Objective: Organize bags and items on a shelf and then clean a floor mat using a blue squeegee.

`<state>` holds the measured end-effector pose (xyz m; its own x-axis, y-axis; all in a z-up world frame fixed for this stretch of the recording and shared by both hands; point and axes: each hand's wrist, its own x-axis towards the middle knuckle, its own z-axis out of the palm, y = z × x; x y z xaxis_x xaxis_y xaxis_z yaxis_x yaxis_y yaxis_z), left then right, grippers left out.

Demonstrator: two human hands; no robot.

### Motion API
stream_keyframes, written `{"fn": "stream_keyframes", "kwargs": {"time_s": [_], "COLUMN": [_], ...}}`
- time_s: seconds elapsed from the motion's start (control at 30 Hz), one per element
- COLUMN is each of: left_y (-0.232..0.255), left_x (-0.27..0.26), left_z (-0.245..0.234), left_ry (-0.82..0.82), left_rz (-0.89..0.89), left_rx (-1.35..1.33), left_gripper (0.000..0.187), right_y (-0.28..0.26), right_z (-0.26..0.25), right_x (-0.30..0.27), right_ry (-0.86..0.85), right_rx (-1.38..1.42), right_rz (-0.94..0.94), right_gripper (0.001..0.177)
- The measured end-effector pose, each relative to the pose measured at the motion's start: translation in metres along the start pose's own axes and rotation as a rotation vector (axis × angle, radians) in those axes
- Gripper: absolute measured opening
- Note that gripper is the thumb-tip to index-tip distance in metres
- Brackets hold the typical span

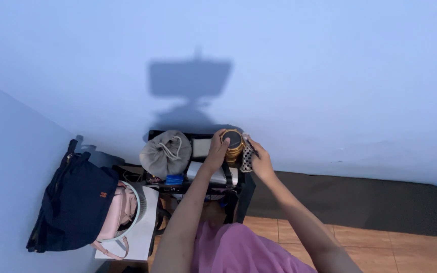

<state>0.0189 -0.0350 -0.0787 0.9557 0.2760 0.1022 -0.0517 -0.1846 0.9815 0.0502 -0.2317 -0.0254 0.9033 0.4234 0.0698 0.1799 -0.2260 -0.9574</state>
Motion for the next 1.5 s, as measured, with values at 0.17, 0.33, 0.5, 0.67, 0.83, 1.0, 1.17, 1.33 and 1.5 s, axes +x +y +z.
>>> {"fn": "stream_keyframes", "kwargs": {"time_s": [0.17, 0.33, 0.5, 0.67, 0.83, 1.0, 1.17, 1.33, 1.5], "left_y": [0.003, 0.003, 0.021, 0.030, 0.023, 0.032, 0.042, 0.019, -0.098], "left_x": [0.002, -0.002, -0.021, -0.075, -0.105, -0.122, -0.156, -0.186, -0.172], "left_z": [-0.002, -0.004, -0.014, -0.026, -0.042, -0.064, -0.115, -0.186, -0.237], "left_ry": [-0.021, 0.009, 0.085, 0.137, 0.099, 0.101, 0.196, 0.421, 0.377], "left_rz": [-0.054, 0.023, 0.046, 0.133, 0.205, 0.196, 0.300, 0.286, 0.139], "left_rx": [-0.007, 0.053, 0.353, 0.512, 0.728, 0.662, 0.616, 0.638, 0.571], "left_gripper": [0.065, 0.066, 0.068, 0.062, 0.057, 0.055, 0.047, 0.041, 0.049], "right_y": [-0.029, 0.002, 0.021, 0.046, 0.032, 0.013, -0.023, -0.035, -0.006], "right_z": [0.006, -0.016, -0.047, -0.050, -0.023, 0.006, 0.024, 0.081, 0.152], "right_x": [0.000, 0.002, -0.003, -0.025, -0.065, -0.081, -0.107, -0.147, -0.173], "right_ry": [0.012, -0.029, 0.075, 0.223, 0.210, -0.186, 0.147, 0.323, 0.022], "right_rx": [-0.199, -0.225, 0.258, 0.261, -0.081, -0.294, -0.069, -0.143, -0.664], "right_rz": [-0.110, -0.173, 0.275, 0.145, 0.021, -0.122, 0.027, -0.335, -0.427], "right_gripper": [0.083, 0.078, 0.055, 0.047, 0.053, 0.068, 0.061, 0.063, 0.087]}}
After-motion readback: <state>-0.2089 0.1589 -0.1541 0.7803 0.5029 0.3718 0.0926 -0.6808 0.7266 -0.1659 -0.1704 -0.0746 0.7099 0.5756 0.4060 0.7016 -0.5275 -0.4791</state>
